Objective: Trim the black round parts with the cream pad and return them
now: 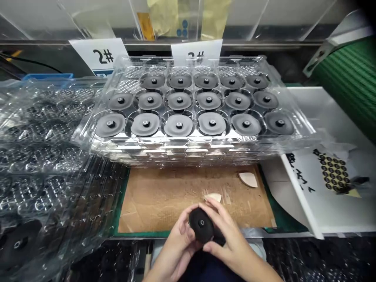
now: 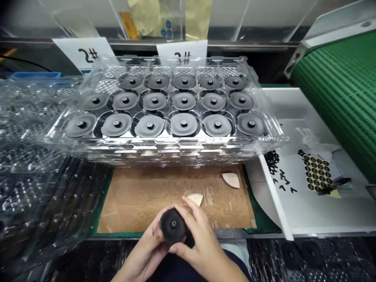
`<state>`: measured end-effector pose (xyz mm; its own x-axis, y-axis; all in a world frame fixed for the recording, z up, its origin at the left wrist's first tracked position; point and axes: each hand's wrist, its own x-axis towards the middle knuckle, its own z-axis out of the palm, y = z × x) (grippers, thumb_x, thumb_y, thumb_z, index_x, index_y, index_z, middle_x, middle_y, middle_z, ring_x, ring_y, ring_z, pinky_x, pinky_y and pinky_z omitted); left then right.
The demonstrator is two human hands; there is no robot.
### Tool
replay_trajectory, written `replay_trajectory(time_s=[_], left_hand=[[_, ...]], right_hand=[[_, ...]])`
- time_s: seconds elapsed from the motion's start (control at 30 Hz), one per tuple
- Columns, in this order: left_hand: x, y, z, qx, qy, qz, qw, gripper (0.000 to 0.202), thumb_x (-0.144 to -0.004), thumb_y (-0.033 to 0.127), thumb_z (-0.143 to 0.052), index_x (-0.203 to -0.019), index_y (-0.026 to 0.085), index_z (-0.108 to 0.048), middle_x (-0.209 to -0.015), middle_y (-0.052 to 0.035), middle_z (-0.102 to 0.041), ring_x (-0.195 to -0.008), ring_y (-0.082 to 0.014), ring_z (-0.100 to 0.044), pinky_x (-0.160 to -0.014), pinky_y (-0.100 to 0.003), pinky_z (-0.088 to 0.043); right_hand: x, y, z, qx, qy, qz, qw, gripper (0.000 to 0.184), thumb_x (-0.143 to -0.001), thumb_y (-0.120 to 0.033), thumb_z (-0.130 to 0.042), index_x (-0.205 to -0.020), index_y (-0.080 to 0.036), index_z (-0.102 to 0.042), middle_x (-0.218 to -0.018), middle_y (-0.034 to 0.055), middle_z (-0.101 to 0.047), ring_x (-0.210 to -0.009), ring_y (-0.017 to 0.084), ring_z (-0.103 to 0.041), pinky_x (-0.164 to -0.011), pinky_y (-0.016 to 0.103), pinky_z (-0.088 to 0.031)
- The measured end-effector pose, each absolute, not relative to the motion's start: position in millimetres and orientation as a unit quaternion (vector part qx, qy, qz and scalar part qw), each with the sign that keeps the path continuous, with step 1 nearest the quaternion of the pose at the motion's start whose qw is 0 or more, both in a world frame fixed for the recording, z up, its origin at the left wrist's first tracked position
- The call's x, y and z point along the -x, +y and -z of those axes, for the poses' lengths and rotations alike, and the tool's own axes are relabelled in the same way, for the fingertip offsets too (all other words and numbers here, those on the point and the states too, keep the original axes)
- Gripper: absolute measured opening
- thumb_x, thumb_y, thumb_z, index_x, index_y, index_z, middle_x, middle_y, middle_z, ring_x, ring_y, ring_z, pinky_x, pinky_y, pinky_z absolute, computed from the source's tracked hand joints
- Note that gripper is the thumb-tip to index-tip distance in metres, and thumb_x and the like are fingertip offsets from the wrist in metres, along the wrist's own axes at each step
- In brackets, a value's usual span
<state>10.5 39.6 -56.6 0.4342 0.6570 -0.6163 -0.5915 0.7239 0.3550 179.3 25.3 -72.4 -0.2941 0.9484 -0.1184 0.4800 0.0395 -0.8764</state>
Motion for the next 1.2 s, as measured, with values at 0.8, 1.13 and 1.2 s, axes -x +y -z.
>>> replay_trajectory(time_s=[0.8, 1.13, 1.2], left_hand=[[-3, 62, 39, -0.052, 0.369, -0.488, 0.790, 0.048, -0.067, 0.038, -0.074, -0.113, 0.033, -0.059, -0.123, -0.0046, -0.064, -0.113, -0.0286, -0.060, -0.094, -0.038, -0.048], [-1, 50, 29, -0.147, 0.308, -0.489, 0.803, 0.043, -0.068, 0.031, -0.076, -0.107, 0.042, -0.063, -0.127, 0.0039, -0.063, -0.120, -0.0229, -0.054, -0.098, -0.032, -0.043], [-2, 48, 26, -0.153, 0.304, -0.487, 0.804, 0.041, -0.067, 0.031, -0.076, -0.105, 0.042, -0.064, -0.126, 0.0046, -0.064, -0.119, -0.0224, -0.055, -0.098, -0.031, -0.043]], right_hand=[[-193, 54, 131, 0.635, -0.699, -0.224, 0.239, 0.034, -0.090, -0.031, -0.045, -0.117, -0.015, -0.061, -0.106, 0.0141, -0.055, -0.084, 0.022, -0.058, -0.078, 0.041, -0.052], [-191, 44, 127, 0.640, -0.674, -0.255, 0.266, 0.037, -0.084, -0.025, -0.050, -0.120, -0.021, -0.059, -0.120, 0.0153, -0.053, -0.095, 0.028, -0.057, -0.084, 0.051, -0.047], [-188, 41, 123, 0.648, -0.657, -0.264, 0.280, 0.038, -0.084, -0.025, -0.050, -0.121, -0.020, -0.058, -0.124, 0.0165, -0.049, -0.096, 0.029, -0.056, -0.084, 0.053, -0.046]])
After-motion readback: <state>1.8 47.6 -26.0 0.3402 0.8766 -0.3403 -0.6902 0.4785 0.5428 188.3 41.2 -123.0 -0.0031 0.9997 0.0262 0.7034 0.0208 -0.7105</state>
